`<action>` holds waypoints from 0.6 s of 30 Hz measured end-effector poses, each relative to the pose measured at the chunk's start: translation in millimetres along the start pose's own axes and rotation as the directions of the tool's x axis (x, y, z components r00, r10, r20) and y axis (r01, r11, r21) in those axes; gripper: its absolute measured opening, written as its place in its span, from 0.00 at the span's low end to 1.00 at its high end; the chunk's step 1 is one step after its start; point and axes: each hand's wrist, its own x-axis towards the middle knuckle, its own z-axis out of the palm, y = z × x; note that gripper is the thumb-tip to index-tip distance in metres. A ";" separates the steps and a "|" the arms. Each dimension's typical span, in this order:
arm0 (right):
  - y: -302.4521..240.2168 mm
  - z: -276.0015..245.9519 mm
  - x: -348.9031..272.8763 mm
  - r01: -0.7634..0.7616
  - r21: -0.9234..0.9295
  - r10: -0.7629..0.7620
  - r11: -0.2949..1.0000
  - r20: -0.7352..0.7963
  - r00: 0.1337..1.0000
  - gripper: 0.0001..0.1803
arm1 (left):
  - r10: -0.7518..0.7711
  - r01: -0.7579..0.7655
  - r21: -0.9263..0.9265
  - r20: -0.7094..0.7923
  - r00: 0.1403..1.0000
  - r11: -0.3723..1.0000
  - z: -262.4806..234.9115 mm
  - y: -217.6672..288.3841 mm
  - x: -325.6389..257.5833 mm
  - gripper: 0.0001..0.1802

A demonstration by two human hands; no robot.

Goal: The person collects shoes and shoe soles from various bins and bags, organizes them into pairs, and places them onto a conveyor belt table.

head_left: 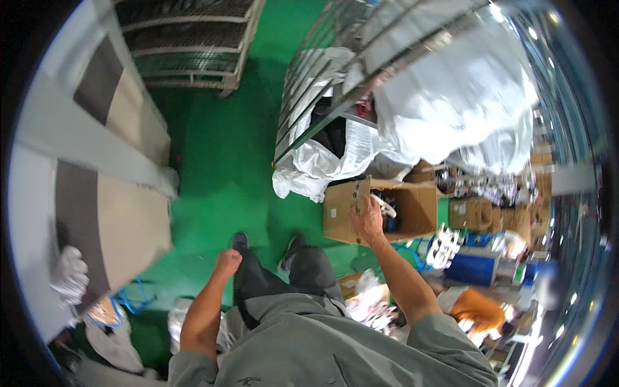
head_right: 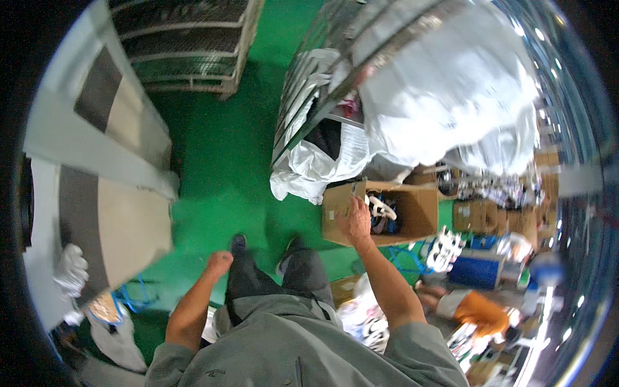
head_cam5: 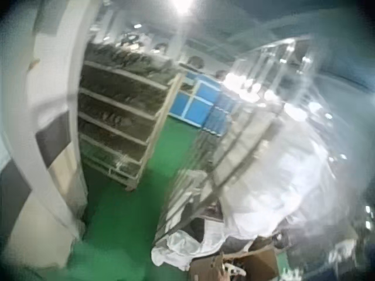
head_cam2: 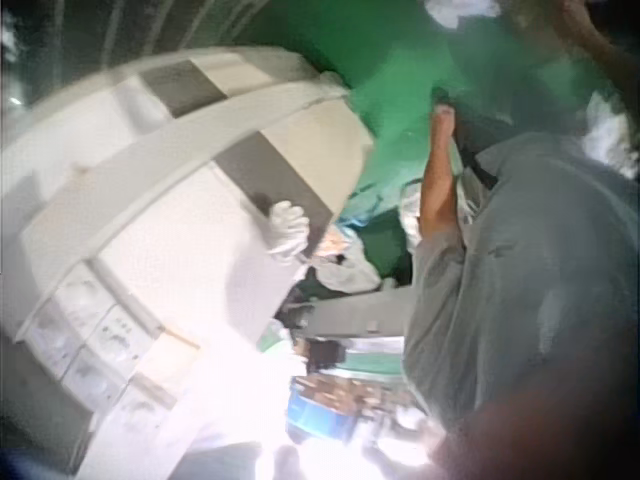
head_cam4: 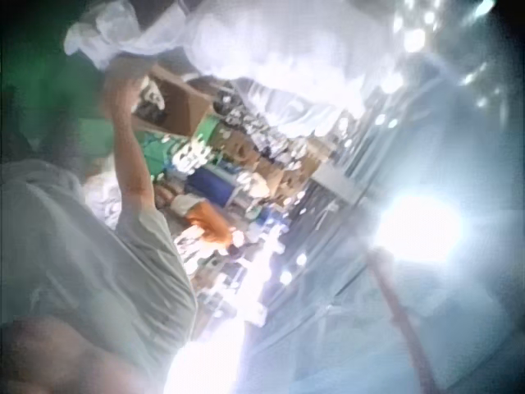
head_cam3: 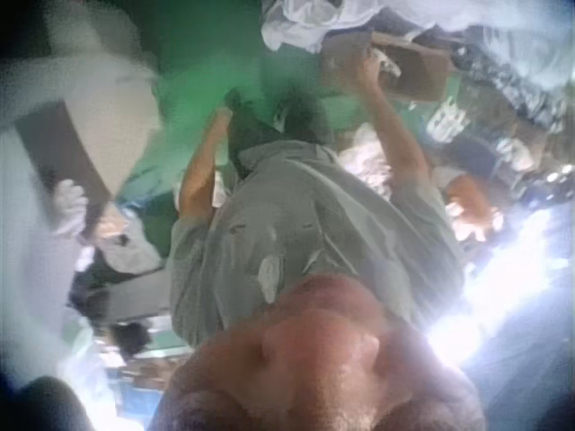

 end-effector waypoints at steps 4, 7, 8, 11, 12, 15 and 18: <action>30.2 33.3 130.6 0.118 -0.215 -0.092 0.970 0.126 0.988 0.37 | -0.044 -0.045 -0.377 -0.224 0.974 0.925 69.4 17.9 24.8 0.12; 85.9 76.6 224.0 0.242 -0.277 -0.238 0.930 0.050 0.970 0.40 | -0.150 -0.009 -0.549 -0.245 0.958 0.836 134.5 45.1 45.2 0.10; 117.5 88.3 252.9 0.304 -0.351 -0.321 0.886 0.010 0.947 0.40 | -0.154 -0.010 -0.578 -0.234 0.960 0.816 155.5 54.0 51.7 0.09; 89.3 115.1 336.1 0.440 -0.311 -0.438 0.842 0.082 0.895 0.41 | -0.343 0.045 -0.828 -0.182 0.922 0.559 223.5 58.7 50.7 0.08; 88.8 121.1 356.0 0.497 -0.353 -0.512 0.793 0.055 0.857 0.42 | -0.426 0.077 -0.923 -0.099 0.899 0.378 250.5 62.1 56.1 0.08; 88.2 137.3 426.0 0.613 -0.438 -0.667 0.657 0.041 0.744 0.40 | -0.411 0.208 -0.951 0.100 0.906 0.228 315.2 74.5 67.5 0.09; 81.7 144.5 488.3 0.556 -0.577 -0.544 0.598 0.218 0.810 0.40 | -0.380 0.231 -0.940 0.124 0.917 0.251 394.3 68.7 77.0 0.11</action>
